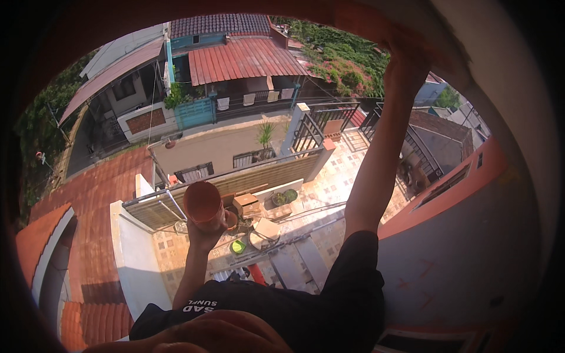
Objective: The person paints a curved ceiling or overhang on a rooftop terrace using a paintbrush and a small container of reddish paint. They repeatedly dip the brush into the container and apply paint to the surface, working in sections.
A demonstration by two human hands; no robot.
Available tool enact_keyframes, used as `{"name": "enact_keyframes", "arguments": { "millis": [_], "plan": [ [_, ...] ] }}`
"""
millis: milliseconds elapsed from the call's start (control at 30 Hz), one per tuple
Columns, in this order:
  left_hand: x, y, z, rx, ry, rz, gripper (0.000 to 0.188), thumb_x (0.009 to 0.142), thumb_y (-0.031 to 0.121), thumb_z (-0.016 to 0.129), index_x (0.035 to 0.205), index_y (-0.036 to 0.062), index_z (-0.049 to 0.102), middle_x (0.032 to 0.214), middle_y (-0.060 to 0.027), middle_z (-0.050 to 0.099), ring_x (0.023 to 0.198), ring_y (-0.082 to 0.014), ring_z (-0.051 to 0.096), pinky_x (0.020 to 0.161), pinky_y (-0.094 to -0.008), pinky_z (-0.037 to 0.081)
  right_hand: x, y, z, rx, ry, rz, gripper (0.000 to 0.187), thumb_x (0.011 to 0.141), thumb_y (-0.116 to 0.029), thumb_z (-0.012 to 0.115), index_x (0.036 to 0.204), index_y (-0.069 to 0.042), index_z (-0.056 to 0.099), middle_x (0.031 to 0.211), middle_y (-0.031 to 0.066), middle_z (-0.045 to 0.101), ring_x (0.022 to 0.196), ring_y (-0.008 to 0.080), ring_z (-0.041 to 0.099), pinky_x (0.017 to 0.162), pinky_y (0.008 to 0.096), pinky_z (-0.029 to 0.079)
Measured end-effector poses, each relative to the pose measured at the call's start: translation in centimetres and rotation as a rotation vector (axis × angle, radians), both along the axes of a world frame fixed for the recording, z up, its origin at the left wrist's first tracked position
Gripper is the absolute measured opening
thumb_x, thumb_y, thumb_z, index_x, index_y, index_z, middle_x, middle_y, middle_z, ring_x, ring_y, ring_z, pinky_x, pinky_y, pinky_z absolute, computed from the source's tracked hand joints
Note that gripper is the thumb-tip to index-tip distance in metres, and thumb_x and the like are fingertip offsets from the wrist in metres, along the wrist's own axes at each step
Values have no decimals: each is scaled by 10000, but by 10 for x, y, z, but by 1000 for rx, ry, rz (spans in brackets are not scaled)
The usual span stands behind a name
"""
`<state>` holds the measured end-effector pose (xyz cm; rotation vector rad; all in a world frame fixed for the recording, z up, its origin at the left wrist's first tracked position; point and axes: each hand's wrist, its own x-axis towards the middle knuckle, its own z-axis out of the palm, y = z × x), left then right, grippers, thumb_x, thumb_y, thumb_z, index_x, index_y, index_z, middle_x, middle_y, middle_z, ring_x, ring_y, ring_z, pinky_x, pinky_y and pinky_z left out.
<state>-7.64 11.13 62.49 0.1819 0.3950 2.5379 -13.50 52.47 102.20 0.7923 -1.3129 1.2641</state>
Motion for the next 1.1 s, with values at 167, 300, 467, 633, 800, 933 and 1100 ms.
{"name": "enact_keyframes", "arguments": {
  "millis": [167, 300, 467, 633, 800, 933, 1100],
  "plan": [
    [8, -3, 11, -101, 47, 74, 508, 872, 194, 610, 1325, 53, 428, 1225, -159, 550, 1068, -317, 564, 724, -393, 559, -5, -12, -14, -28, 2, -108, 181, 826, 19, 674, 1003, 24, 635, 1036, 136, 651, 898, 217, 665, 711, 369, 601],
    [9, -3, 10, 62, -96, -29, 516, 902, 325, 550, 1334, 72, 427, 1233, -156, 550, 1081, -332, 563, 740, -410, 552, -8, -20, -19, -129, 35, -8, 202, 821, 42, 663, 1017, 16, 622, 1039, 137, 648, 899, 222, 671, 708, 347, 608],
    [15, -4, 16, -92, 14, 65, 493, 900, 275, 564, 1330, 74, 427, 1210, -146, 560, 1074, -336, 572, 733, -387, 561, -9, -10, -16, -121, 119, -114, 256, 813, 66, 654, 1062, 32, 602, 1043, 128, 646, 881, 212, 672, 727, 349, 597],
    [21, -9, 27, 24, -147, 38, 557, 831, 24, 666, 1330, 74, 425, 1194, -145, 571, 1043, -306, 603, 737, -361, 573, -19, 14, 2, -50, -169, 101, 282, 847, -8, 663, 1115, 35, 588, 1087, 142, 638, 1042, 244, 615, 898, 401, 507],
    [15, -15, 5, -183, 88, 83, 717, 895, 650, 448, 1414, 159, 396, 1304, -148, 527, 1117, -338, 566, 736, -505, 567, -12, 39, 33, 218, -213, 154, 282, 871, -56, 660, 1129, 31, 591, 1103, 149, 637, 1095, 270, 595, 990, 463, 443],
    [13, -20, -7, 5, -157, -19, 735, 884, 657, 469, 1415, 154, 394, 1296, -158, 528, 1129, -328, 563, 743, -505, 570, -6, 41, 46, 358, -264, 215, 264, 878, -50, 656, 1127, 9, 591, 1061, 115, 633, 1073, 239, 593, 970, 436, 444],
    [17, -14, 12, -325, 188, 144, 730, 894, 640, 470, 1412, 132, 393, 1286, -167, 530, 1128, -339, 563, 735, -487, 585, -6, 28, 49, 225, -389, -87, 230, 878, -38, 655, 1096, 18, 608, 1008, 82, 620, 983, 176, 586, 892, 367, 455]
  ]
}}
